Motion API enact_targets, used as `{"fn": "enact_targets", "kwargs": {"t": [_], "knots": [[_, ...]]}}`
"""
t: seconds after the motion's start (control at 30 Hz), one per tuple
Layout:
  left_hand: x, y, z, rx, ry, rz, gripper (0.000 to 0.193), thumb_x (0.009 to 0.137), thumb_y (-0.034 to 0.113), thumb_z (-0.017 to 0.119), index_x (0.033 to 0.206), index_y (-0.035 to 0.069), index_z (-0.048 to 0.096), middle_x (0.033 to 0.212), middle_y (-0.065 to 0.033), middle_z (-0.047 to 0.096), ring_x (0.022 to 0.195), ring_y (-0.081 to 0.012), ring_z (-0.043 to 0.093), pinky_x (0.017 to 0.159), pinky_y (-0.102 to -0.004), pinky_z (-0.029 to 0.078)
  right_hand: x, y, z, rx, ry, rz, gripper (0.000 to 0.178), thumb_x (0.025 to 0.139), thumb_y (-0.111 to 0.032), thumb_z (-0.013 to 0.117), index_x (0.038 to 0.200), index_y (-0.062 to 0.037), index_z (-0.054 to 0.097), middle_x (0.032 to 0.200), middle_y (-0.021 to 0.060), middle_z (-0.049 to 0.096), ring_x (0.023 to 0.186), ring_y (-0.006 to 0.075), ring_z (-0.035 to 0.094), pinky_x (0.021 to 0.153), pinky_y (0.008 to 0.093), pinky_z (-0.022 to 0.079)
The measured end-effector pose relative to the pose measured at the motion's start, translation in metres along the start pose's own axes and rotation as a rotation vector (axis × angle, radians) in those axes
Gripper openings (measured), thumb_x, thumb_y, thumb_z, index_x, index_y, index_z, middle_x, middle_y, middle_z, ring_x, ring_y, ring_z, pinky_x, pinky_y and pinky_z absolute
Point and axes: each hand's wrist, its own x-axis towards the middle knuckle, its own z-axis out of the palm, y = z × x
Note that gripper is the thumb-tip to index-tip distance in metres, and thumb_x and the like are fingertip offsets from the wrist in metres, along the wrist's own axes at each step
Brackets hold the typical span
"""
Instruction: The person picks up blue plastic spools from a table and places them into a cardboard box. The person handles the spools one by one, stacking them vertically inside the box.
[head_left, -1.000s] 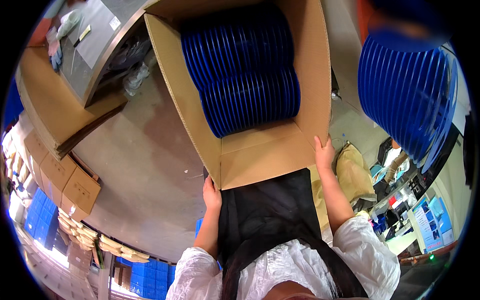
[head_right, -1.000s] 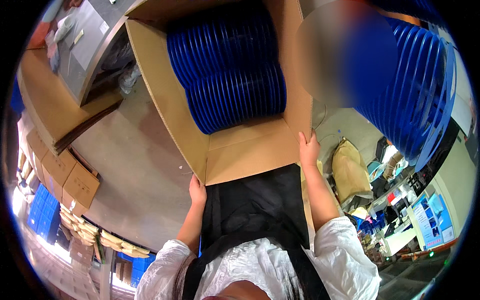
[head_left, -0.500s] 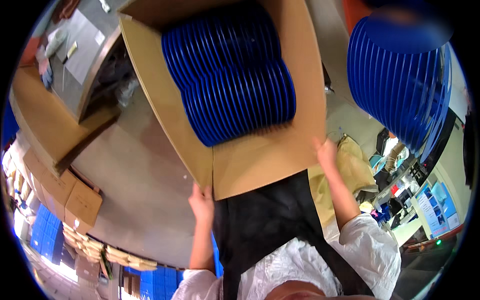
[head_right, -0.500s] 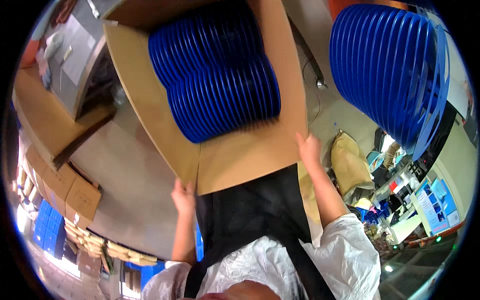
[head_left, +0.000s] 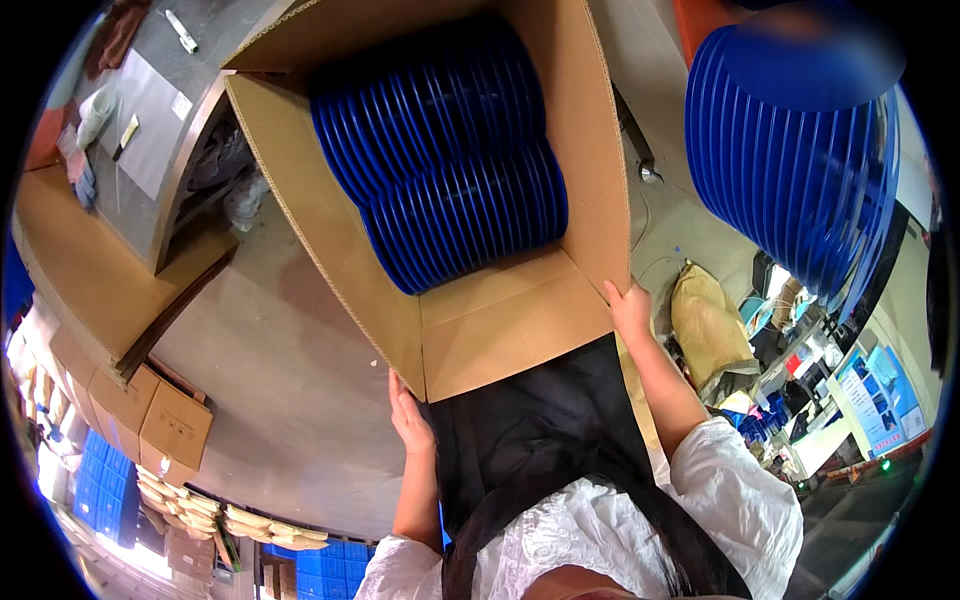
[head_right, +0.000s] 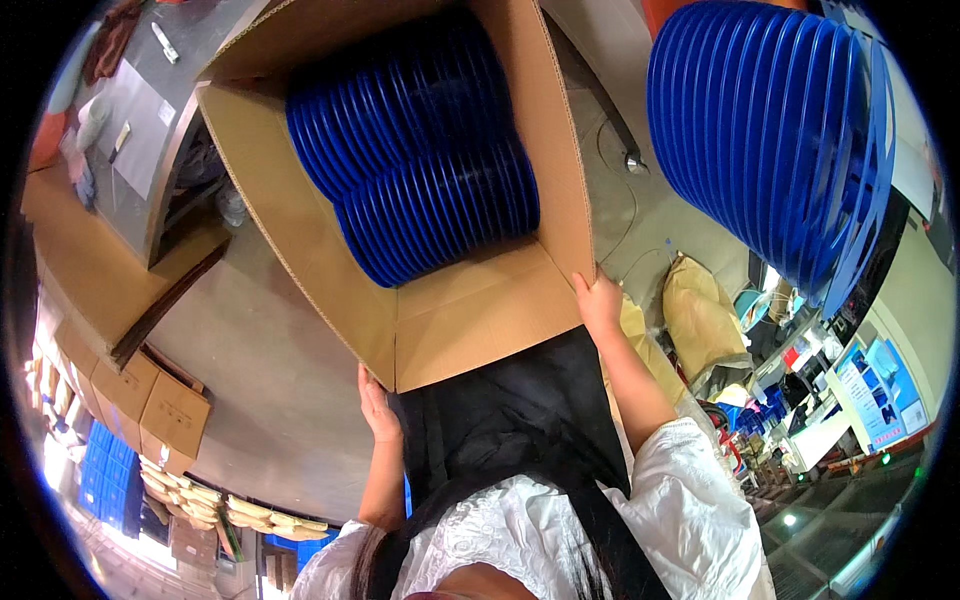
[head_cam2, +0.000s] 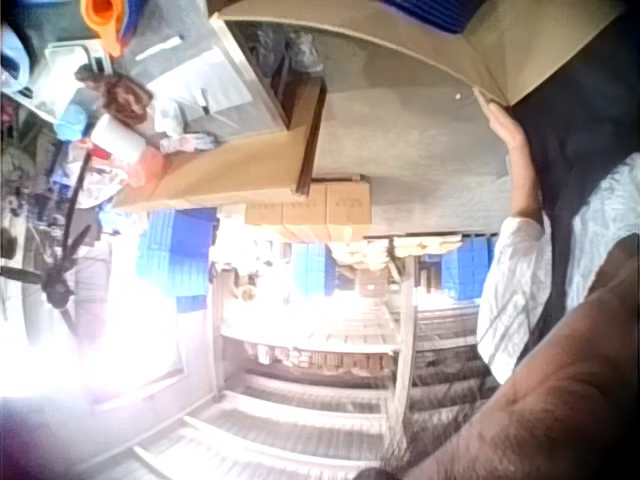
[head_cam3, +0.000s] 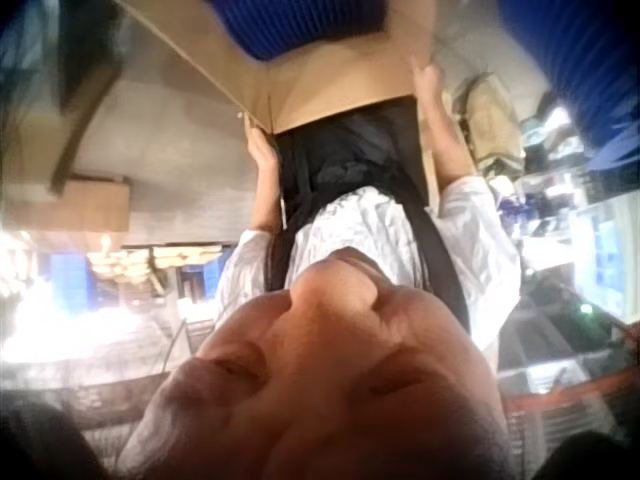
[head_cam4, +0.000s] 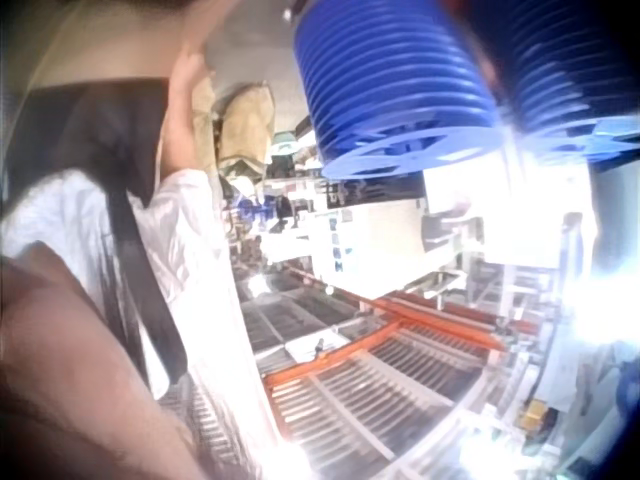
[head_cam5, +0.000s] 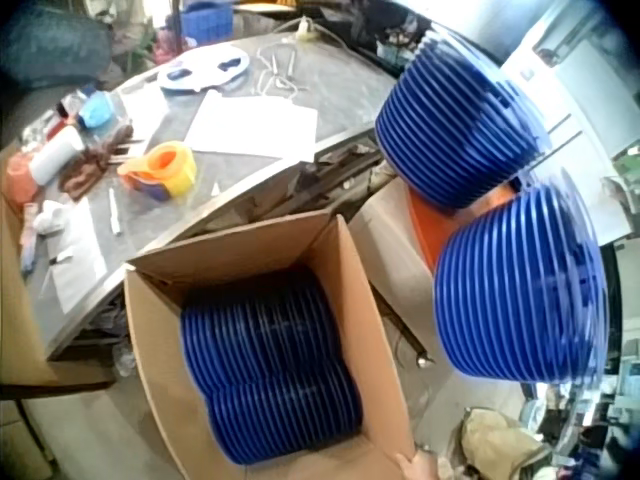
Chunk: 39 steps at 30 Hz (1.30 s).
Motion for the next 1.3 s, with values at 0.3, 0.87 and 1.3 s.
{"fn": "enact_targets", "kwargs": {"t": [0.3,0.87,1.3], "knots": [[0.026,-0.040,0.005,0.680,-0.123,0.143,0.039,0.091,0.019,0.058,0.126,0.002,0.056,0.125,-0.0129,0.060,0.122,-0.0330,0.051,0.104,-0.0400,0.040,-0.004,-0.110,-0.025,-0.098,0.488,-0.867,0.049,0.087,-0.013,0.066,0.133,-0.0078,0.051,0.124,0.0139,0.061,0.115,0.0324,0.058,0.092,0.0413,0.049],[0.038,-0.092,0.016,1.064,-0.207,-0.036,0.041,0.087,0.038,0.060,0.114,0.007,0.062,0.120,-0.0097,0.063,0.115,-0.0288,0.055,0.101,-0.0378,0.042,0.130,-0.142,0.114,-0.351,-0.127,0.017,0.023,0.093,-0.015,0.053,0.112,-0.0024,0.058,0.096,0.0209,0.069,0.088,0.0431,0.066,0.078,0.0498,0.054],[0.041,-0.026,-0.027,0.276,0.374,-0.034,0.043,0.093,0.001,0.052,0.136,0.001,0.047,0.138,-0.0171,0.050,0.129,-0.0312,0.047,0.107,-0.0398,0.038,-0.038,-0.132,-0.055,-0.194,0.245,-0.189,0.016,0.087,-0.016,0.062,0.094,-0.0028,0.059,0.073,0.0238,0.063,0.069,0.0425,0.064,0.062,0.0505,0.050]]}}
